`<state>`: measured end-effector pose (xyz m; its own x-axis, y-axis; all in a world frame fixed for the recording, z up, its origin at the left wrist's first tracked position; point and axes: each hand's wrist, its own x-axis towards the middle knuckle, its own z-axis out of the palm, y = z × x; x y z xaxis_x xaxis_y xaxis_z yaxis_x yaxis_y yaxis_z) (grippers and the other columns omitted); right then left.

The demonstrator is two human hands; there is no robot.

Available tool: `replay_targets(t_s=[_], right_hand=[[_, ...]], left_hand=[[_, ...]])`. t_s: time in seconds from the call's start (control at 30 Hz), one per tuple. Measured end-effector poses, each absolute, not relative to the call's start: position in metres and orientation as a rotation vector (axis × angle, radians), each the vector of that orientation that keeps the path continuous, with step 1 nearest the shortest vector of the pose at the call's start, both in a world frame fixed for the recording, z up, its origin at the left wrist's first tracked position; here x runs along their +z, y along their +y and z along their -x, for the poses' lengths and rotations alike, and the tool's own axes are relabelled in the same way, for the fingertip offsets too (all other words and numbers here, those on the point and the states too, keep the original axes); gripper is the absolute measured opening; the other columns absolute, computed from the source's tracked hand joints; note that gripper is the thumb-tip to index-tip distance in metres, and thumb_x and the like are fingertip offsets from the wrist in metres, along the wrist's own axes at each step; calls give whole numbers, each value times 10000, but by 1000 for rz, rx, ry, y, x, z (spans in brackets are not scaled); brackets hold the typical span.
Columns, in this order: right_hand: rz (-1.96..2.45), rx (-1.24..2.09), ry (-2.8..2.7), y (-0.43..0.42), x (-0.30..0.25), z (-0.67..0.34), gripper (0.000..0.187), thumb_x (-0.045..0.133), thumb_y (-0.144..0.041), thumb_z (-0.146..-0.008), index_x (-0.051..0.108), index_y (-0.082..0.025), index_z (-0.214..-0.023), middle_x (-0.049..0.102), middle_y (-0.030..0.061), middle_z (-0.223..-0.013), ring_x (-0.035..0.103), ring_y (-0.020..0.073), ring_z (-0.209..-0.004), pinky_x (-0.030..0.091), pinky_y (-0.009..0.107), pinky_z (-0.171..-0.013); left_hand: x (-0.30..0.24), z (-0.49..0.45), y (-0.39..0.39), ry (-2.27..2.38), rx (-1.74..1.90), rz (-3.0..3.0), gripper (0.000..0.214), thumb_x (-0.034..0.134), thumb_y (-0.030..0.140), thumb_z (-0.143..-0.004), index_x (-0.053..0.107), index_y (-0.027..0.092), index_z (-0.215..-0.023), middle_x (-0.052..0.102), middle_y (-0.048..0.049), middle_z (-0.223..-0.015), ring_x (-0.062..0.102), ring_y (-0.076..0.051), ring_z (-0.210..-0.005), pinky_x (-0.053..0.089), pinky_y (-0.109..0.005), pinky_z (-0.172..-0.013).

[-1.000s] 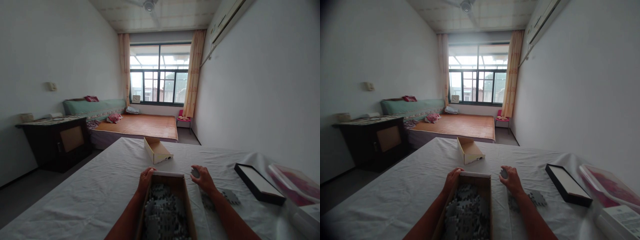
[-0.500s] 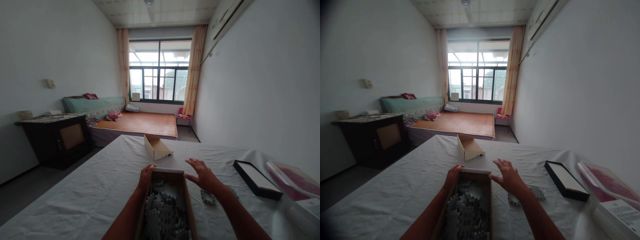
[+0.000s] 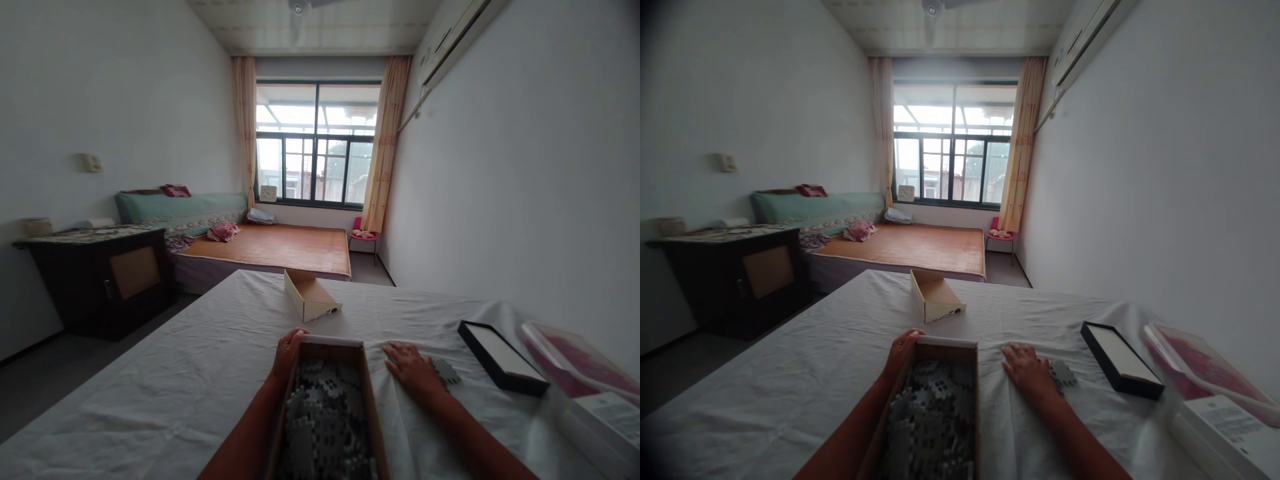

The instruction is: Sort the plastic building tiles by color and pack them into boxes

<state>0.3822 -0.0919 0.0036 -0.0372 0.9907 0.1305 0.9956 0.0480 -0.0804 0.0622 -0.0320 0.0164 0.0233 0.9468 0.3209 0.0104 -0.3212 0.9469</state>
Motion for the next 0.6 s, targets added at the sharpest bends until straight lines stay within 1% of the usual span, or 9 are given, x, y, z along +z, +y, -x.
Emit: replay_targets(t_s=[0.07, 0.1, 0.17, 0.27, 0.33, 0.4, 0.5, 0.6], right_hand=[[2047, -25, -2189, -83, 10, -383, 438, 312, -429, -878, 491, -338, -1268, 469, 32, -1360, 386, 281, -1219, 396, 489, -869], [2052, -12, -2199, -80, 12, -385, 441, 318, -436, -873, 498, -333, -1262, 473, 37, -1356, 384, 286, -1222, 394, 499, -866], [2125, 2, -2168, -81, 12, -395, 484, 347, -515, -840, 497, -333, -1262, 455, 54, -1371, 344, 317, -1255, 369, 551, -874], [2356, 3, -1959, -93, 4, -426, 698, 367, -702, -731, 450, -316, -1306, 352, 93, -1437, 256, 388, -1302, 326, 637, -864], [2505, 60, -1786, -105, -3, -450, 850, 341, -792, -661, 413, -284, -1339, 312, 130, -1451, 254, 427, -1295, 323, 655, -852], [2577, 148, -1690, -116, -8, -466, 938, 308, -833, -628, 387, -254, -1362, 333, 157, -1433, 281, 442, -1278, 325, 649, -857], [2538, 191, -1679, -125, -11, -464, 933, 255, -821, -664, 331, -241, -1392, 356, 162, -1418, 307, 423, -1273, 321, 639, -873], [2411, 167, -1757, -122, -9, -436, 886, 267, -789, -700, 273, -261, -1413, 299, 139, -1455, 290, 375, -1299, 311, 613, -906]], left_hand=[[16, -62, -33, 1026, 1418, -1470, 362, 455, 458, -778, 617, 146, -693, 541, 8, -600, 478, -148, -615, 373, -236, -588], [16, -62, -33, 1028, 1417, -1477, 362, 454, 456, -780, 617, 145, -692, 541, 8, -603, 478, -149, -618, 371, -235, -587], [17, -62, -34, 1039, 1420, -1490, 361, 452, 452, -780, 619, 146, -687, 544, 6, -610, 479, -151, -627, 371, -235, -592], [17, -62, -35, 1044, 1420, -1490, 357, 448, 445, -781, 620, 149, -678, 540, 8, -604, 475, -150, -624, 371, -234, -593], [19, -63, -36, 1038, 1424, -1484, 352, 449, 441, -777, 618, 151, -672, 533, 11, -592, 469, -146, -613, 370, -235, -586], [20, -63, -35, 1037, 1424, -1477, 349, 451, 438, -772, 618, 150, -668, 531, 10, -588, 465, -145, -607, 368, -235, -579], [21, -64, -35, 1047, 1414, -1471, 346, 451, 436, -774, 616, 151, -668, 535, 9, -592, 467, -145, -608, 368, -235, -581], [21, -64, -34, 1055, 1408, -1474, 346, 452, 442, -773, 618, 155, -673, 549, 7, -608, 486, -153, -627, 382, -237, -601]])
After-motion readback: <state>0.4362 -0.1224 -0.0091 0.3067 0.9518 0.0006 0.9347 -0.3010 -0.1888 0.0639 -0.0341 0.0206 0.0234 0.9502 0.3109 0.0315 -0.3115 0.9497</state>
